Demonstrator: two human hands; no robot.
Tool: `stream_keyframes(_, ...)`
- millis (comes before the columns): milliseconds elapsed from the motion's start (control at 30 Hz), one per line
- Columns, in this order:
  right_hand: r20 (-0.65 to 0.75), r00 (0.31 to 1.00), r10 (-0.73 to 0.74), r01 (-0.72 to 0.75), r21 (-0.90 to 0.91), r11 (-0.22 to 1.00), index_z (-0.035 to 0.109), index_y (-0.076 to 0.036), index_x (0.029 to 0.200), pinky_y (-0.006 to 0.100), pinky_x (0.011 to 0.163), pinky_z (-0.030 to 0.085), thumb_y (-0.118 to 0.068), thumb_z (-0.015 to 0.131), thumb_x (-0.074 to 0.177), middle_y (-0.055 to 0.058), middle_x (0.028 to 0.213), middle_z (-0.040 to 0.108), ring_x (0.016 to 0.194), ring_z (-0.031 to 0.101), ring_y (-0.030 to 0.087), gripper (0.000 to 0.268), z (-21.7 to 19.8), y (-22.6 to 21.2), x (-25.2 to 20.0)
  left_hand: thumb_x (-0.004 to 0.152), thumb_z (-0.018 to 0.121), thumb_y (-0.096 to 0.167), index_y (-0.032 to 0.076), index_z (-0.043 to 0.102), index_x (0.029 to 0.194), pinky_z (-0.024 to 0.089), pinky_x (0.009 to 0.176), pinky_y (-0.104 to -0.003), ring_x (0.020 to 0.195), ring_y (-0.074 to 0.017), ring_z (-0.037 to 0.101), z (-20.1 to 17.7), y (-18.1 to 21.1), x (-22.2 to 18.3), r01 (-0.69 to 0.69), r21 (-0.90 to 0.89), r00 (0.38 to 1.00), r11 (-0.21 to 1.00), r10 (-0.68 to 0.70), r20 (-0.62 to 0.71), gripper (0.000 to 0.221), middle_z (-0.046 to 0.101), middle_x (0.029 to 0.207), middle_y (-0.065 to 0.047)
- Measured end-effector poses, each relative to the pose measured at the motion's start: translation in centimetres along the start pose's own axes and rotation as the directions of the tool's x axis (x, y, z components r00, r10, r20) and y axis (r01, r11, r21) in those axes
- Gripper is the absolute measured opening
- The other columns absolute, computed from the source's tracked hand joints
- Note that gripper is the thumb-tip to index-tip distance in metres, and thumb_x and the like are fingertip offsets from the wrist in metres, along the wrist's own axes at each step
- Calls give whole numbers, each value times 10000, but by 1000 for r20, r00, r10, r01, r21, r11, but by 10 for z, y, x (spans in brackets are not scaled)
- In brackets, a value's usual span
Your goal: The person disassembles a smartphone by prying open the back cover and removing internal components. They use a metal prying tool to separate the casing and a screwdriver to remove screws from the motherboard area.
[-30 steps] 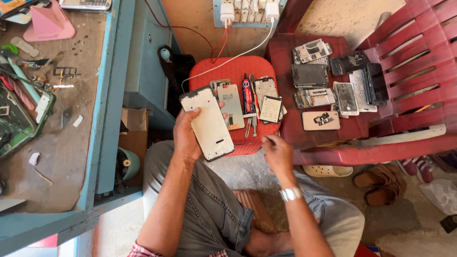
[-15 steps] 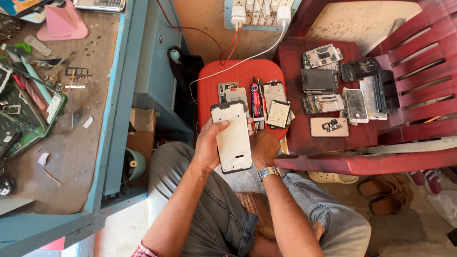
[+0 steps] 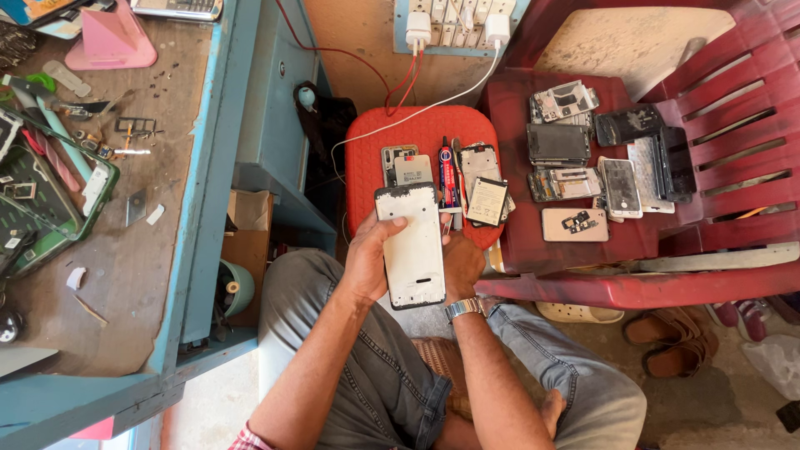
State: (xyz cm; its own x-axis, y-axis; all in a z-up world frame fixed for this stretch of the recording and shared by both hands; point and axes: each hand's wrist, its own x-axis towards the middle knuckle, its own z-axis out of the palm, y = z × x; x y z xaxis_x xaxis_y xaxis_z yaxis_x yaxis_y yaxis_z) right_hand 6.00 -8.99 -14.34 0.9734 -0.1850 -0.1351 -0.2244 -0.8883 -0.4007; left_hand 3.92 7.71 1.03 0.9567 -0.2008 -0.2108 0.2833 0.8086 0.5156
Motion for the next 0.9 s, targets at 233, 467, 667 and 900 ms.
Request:
stream_keyframes(233,-27,1000,7,-4,109,994,731,-39,844,498,698,553,-326,665,894,198,829,740,814,730,391,299,-6,-4,-7,977,480,49,-88,464,1411,572,950,-479,1047,-405,702,-2,-2,-1,-1,15,999,1000,1,33,456,665,1242,-312)
stream_keyframes(467,1,998,57,-56,197,979,695,-45,899,511,708,546,-333,664,882,214,846,737,831,725,404,290,-16,-12,-16,942,478,42,-71,454,1385,586,971,-508,1147,-380,685,7,2,-3,2,-41,1000,999,-2,2,458,654,1281,-243)
stream_keyframes(667,20,996,85,-87,246,965,664,-50,947,522,716,540,-338,663,873,229,861,734,845,721,415,298,-23,-16,-20,959,482,42,-82,463,1401,576,981,-494,1127,-387,687,4,0,-2,-3,-24,1000,1000,3,26,460,662,1254,-291)
stream_keyframes(900,25,996,86,-90,241,966,666,-27,941,520,711,525,-356,670,935,224,851,730,835,704,417,329,-18,-10,-17,954,477,49,-70,475,1389,577,972,-473,1092,-378,704,-1,-2,-2,11,-12,1000,1000,-10,19,451,669,1236,-292)
